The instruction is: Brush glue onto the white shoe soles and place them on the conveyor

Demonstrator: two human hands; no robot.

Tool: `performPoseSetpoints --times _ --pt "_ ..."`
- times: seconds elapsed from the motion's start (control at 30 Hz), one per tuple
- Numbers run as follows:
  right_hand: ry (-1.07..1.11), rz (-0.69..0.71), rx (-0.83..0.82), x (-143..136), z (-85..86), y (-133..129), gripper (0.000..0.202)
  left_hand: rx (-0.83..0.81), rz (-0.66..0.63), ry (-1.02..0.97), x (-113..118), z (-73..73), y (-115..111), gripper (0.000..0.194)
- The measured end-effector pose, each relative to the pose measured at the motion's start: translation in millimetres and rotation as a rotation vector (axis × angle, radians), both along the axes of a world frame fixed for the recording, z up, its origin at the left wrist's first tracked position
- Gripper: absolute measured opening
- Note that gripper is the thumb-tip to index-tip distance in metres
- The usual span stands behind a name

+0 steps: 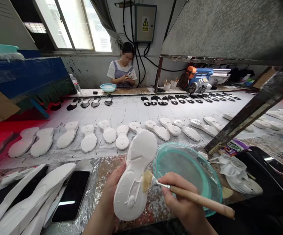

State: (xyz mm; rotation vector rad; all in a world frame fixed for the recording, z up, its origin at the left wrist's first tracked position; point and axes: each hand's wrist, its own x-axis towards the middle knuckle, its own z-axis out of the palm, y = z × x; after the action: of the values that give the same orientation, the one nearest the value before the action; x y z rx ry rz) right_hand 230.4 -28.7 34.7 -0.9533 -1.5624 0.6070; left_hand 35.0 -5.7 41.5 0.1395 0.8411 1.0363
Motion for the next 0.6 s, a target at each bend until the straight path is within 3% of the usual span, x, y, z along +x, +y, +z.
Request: performPoseSetpoints --times 0.07,0.13,0.23,0.37,0.5,0.6 --pt "0.014 -0.035 -0.014 3.1 1.2 -0.1 0.016 -0.094 0.014 -0.024 -1.6 5.2 1.5 0.041" --pt "0.005 0.019 0.022 2.2 3.7 -3.3 0.019 -0.137 0.028 -0.032 -1.9 8.2 3.0 0.048" --pt "-0.036 0.125 0.105 -1.1 7.2 -8.1 0.026 -0.128 0.040 -0.055 -0.5 7.6 4.9 0.050" --pt "-0.051 0.015 0.077 -1.6 3.5 -10.1 0.023 -0.117 0.113 -0.079 1.3 7.2 8.0 0.048" --pt "-0.072 0.151 0.175 -3.6 -0.6 -9.9 0.028 -0.080 0.157 -0.052 2.1 11.2 11.3 0.049" --pt "-0.081 -0.018 0.225 -10.3 -1.3 -8.5 0.025 -0.052 0.262 -0.008 3.5 12.4 11.6 0.046"
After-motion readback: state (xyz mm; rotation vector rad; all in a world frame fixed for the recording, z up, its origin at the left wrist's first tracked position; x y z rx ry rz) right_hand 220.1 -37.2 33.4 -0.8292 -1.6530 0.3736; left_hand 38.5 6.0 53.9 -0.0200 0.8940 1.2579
